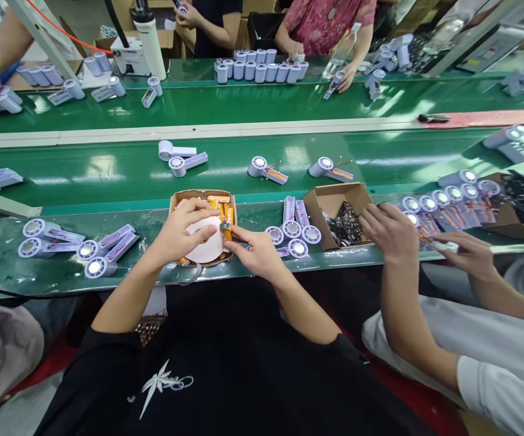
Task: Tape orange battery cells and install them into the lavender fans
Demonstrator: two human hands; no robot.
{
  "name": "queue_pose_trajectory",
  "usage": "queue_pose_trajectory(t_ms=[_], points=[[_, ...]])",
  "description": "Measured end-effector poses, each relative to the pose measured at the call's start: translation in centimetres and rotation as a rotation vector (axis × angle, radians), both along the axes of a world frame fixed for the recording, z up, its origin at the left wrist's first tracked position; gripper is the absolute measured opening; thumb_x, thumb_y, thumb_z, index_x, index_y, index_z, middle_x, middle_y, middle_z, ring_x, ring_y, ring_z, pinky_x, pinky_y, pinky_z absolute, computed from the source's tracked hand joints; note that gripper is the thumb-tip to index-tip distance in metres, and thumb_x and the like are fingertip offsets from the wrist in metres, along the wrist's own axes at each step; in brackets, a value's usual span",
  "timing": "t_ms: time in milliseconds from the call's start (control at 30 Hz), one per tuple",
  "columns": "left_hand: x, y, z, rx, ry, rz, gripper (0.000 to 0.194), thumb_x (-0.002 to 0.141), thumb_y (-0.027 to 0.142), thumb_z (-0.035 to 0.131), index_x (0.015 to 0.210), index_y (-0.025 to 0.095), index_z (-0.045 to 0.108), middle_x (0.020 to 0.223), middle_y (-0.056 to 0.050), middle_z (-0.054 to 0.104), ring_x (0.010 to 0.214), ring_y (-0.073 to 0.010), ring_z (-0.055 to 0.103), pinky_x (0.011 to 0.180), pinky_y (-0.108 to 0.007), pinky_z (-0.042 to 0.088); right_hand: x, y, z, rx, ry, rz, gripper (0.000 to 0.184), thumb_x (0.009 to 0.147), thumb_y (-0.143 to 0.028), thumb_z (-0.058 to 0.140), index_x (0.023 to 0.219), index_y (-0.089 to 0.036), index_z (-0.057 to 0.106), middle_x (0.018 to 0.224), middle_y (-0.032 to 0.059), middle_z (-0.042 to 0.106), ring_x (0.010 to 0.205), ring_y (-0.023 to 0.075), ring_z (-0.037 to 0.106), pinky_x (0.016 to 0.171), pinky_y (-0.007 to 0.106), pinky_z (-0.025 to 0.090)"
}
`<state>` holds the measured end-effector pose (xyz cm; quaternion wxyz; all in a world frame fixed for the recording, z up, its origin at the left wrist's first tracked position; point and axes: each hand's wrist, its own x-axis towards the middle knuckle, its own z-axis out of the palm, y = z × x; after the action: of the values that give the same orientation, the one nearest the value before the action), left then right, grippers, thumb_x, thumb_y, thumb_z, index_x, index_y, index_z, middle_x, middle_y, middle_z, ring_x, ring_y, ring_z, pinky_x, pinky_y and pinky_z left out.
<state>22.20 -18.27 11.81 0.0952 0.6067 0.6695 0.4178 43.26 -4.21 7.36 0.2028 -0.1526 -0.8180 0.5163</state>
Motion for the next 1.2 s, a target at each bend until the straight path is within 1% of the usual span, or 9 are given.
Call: queue_pose_trajectory(t_ms=[167, 300, 433, 567, 700, 767, 900, 1033, 1200], points=[[0.8, 0.8, 0.3, -0.040, 0.114, -0.054, 0.028, 0.110, 0.050, 0.066, 0.112, 0.033, 0.089, 0.126, -0.007, 0.078, 0.124, -0.0279, 0.062, 0.116, -0.050, 0.051, 0.1, 0.1, 0.4, 0.099, 0.005, 0.051, 0.039, 0.102, -0.035, 0.071, 0.139, -0.024, 0.080, 0.132, 0.0096, 0.086, 0.119, 0.0298, 0.083, 0.108, 0.041, 0.064], [1.0, 1.3, 0.0, -0.065, -0.033, -0.081, 0.034, 0.112, 0.051, 0.061, 0.101, 0.026, 0.082, 0.123, -0.009, 0.081, 0.120, -0.0265, 0.070, 0.112, -0.048, 0.055, -0.2, -0.1, 0.9, 0.045, 0.020, 0.068, 0.050, 0.100, -0.030, 0.071, 0.150, -0.027, 0.073, 0.139, 0.0103, 0.082, 0.121, 0.0310, 0.081, 0.110, 0.045, 0.062], [2.1, 1.9, -1.0, -0.068, -0.252, -0.069, 0.042, 0.113, 0.059, 0.053, 0.105, 0.022, 0.070, 0.119, -0.013, 0.081, 0.113, -0.0264, 0.075, 0.104, -0.045, 0.059, -0.7, 0.3, 1.5, 0.054, -0.061, 0.144, 0.040, 0.097, -0.027, 0.073, 0.137, -0.026, 0.077, 0.102, 0.0054, 0.083, 0.092, 0.0253, 0.078, 0.093, 0.039, 0.063], [2.2, 3.3, -0.7, -0.080, -0.317, -0.168, 0.044, 0.111, 0.063, 0.055, 0.103, 0.022, 0.068, 0.113, -0.011, 0.080, 0.107, -0.0252, 0.074, 0.101, -0.044, 0.060, -0.9, 1.3, 0.6, -0.408, -0.067, 0.296, 0.041, 0.090, -0.035, 0.085, 0.128, -0.022, 0.075, 0.083, -0.0020, 0.076, 0.075, 0.0169, 0.074, 0.075, 0.029, 0.063], [-2.4, 8.4, -0.3, -0.251, -0.306, -0.394, 0.047, 0.109, 0.064, 0.057, 0.110, 0.021, 0.074, 0.122, -0.013, 0.080, 0.113, -0.0279, 0.074, 0.101, -0.044, 0.059, -0.5, 2.1, -0.9, -0.911, 0.061, 0.318, 0.072, 0.074, -0.043, 0.103, 0.133, -0.022, 0.068, 0.094, 0.0030, 0.084, 0.084, 0.0215, 0.083, 0.080, 0.035, 0.069], [-6.5, 11.9, -1.1, -0.328, -0.153, -0.222, 0.046, 0.110, 0.058, 0.054, 0.117, 0.018, 0.077, 0.126, -0.014, 0.079, 0.117, -0.0306, 0.072, 0.107, -0.047, 0.056, -0.2, 2.5, -1.3, -0.993, 0.101, 0.249, 0.077, 0.071, -0.045, 0.106, 0.133, -0.024, 0.067, 0.094, 0.0037, 0.085, 0.080, 0.0227, 0.085, 0.076, 0.035, 0.071], [-14.8, 16.5, -4.6, -0.470, 0.416, 0.242, 0.043, 0.106, 0.045, 0.058, 0.131, 0.016, 0.078, 0.145, -0.021, 0.072, 0.148, -0.0417, 0.049, 0.127, -0.058, 0.035, 0.7, 3.9, -1.3, -1.008, 0.106, 0.137, 0.074, 0.071, -0.045, 0.107, 0.131, -0.026, 0.068, 0.095, 0.0046, 0.086, 0.078, 0.0248, 0.086, 0.074, 0.037, 0.073], [-18.9, 17.3, -7.7, -0.611, 0.595, 0.129, 0.037, 0.101, 0.038, 0.064, 0.126, 0.018, 0.081, 0.145, -0.022, 0.071, 0.146, -0.0418, 0.050, 0.124, -0.056, 0.035, 2.3, 5.8, -0.4, -0.964, 0.041, 0.118, 0.066, 0.074, -0.038, 0.106, 0.129, -0.027, 0.071, 0.102, 0.0074, 0.088, 0.086, 0.0269, 0.088, 0.074, 0.037, 0.074], [-20.7, 18.8, -8.6, -0.653, 0.501, -0.038, 0.020, 0.088, 0.030, 0.072, 0.098, 0.020, 0.086, 0.128, -0.014, 0.080, 0.128, -0.0328, 0.065, 0.112, -0.039, 0.046, 1.4, 9.2, 2.2, -0.748, -0.018, 0.105, 0.058, 0.080, -0.035, 0.101, 0.132, -0.026, 0.076, 0.104, 0.0072, 0.087, 0.086, 0.0236, 0.087, 0.081, 0.037, 0.074]])
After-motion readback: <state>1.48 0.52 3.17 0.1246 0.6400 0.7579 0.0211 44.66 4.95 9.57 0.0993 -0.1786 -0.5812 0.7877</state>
